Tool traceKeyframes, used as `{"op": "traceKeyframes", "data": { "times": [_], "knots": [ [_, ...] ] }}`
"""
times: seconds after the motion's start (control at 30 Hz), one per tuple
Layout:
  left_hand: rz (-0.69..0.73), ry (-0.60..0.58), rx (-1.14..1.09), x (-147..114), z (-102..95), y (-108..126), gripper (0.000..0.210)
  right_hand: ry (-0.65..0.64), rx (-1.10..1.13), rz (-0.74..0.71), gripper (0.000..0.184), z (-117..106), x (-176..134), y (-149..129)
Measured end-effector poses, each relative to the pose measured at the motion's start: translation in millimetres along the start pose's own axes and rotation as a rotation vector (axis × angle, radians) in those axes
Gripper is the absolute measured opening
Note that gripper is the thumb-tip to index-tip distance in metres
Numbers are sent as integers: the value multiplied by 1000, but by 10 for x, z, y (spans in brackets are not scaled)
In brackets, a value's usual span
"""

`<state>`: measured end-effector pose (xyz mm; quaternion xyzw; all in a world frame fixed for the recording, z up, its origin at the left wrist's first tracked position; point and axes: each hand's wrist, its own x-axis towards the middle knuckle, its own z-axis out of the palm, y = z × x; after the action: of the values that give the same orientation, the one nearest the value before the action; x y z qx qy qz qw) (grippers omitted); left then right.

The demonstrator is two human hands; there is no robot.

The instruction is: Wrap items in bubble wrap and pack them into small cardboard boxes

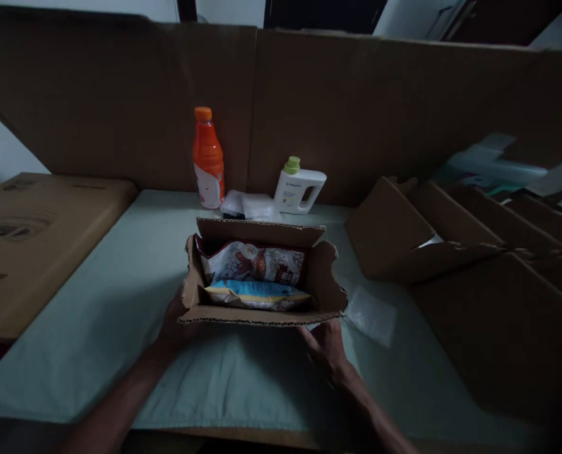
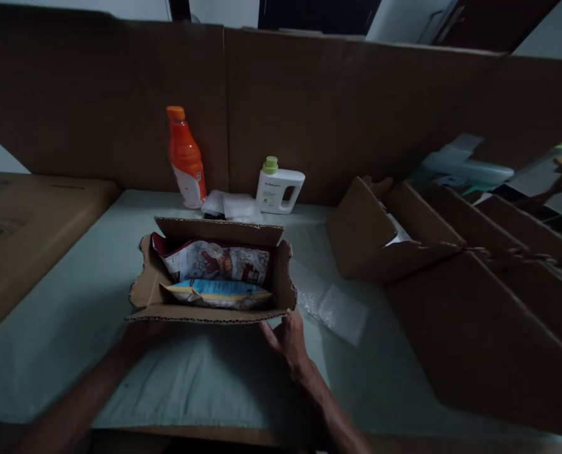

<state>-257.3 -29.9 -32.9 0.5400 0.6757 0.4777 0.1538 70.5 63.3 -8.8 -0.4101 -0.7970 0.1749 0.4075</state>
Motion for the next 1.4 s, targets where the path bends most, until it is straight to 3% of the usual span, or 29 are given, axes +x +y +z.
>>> {"op": "traceKeyframes", "data": {
  "times": [0.1, 0.27, 0.5, 0.67, 0.87, 1.03, 1.2, 1.4],
  "knots": [
    [54, 10, 73, 18, -2, 43, 25, 23, 27, -4, 32, 62, 47, -12],
    [166, 88, 166, 13, -15, 100, 25, 2, 122, 110, 40, 221, 91, -150],
    [9, 131, 85, 47, -7, -57, 40, -133, 260, 176, 50, 293, 373, -249],
    [-51, 136, -17, 96, 9, -119, 59, -146, 286, 191, 54, 373, 560, -218],
    [-77, 51, -30, 111, -16, -125, 63, -102, 246, 185, 66, 456, 516, -227],
    [-145, -130, -218, 130, -4, -71, 80, -95, 187, 214, 73, 452, 550, -219],
    [-111, -299, -282, 168, -42, -35, 97, -78, 179, 250, 73, 436, 636, -196],
    [-79, -305, -253, 219, -66, 152, 107, -91, 143, 235, 72, 383, 722, -219]
  ]
}}
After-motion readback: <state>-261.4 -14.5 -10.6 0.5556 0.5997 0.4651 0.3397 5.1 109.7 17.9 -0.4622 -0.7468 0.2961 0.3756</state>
